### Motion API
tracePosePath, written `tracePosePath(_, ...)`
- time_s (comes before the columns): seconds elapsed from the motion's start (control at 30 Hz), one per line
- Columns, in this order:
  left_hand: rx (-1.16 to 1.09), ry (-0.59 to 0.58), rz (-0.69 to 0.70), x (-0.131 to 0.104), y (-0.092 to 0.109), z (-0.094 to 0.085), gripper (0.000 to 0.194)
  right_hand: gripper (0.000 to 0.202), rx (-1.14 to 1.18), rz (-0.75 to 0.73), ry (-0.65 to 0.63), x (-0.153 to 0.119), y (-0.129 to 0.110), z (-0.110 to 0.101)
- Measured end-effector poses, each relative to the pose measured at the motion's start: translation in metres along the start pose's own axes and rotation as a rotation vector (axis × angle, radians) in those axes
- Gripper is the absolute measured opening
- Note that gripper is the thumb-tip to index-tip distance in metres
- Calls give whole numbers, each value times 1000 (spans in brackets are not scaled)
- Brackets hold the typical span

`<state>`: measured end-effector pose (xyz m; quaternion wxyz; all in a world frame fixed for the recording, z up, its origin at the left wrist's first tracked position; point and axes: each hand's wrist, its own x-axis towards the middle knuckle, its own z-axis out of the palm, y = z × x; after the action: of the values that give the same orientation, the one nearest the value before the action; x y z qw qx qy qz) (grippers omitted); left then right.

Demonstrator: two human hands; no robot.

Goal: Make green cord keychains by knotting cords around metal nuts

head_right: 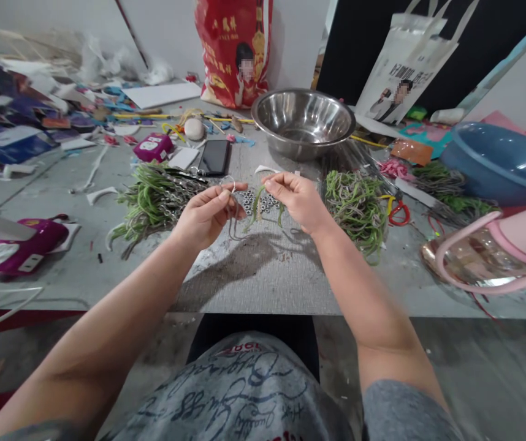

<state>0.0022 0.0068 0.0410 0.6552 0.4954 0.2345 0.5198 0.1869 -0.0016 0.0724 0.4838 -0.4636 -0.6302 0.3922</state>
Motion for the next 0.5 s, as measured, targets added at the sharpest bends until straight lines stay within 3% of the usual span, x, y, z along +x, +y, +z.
tracePosePath(0.23, -90, -82, -167, 2, -18, 8, 24, 18, 121, -1, 40, -8, 36, 1)
tracePosePath(0.4, -172, -139, -228, 3, -33, 8, 24, 21, 133, -34, -32, -11, 46, 7)
tracePosePath(0.5, -203, -207, -272, 1, -38, 8, 23, 26, 206, 47, -25, -12, 48, 11)
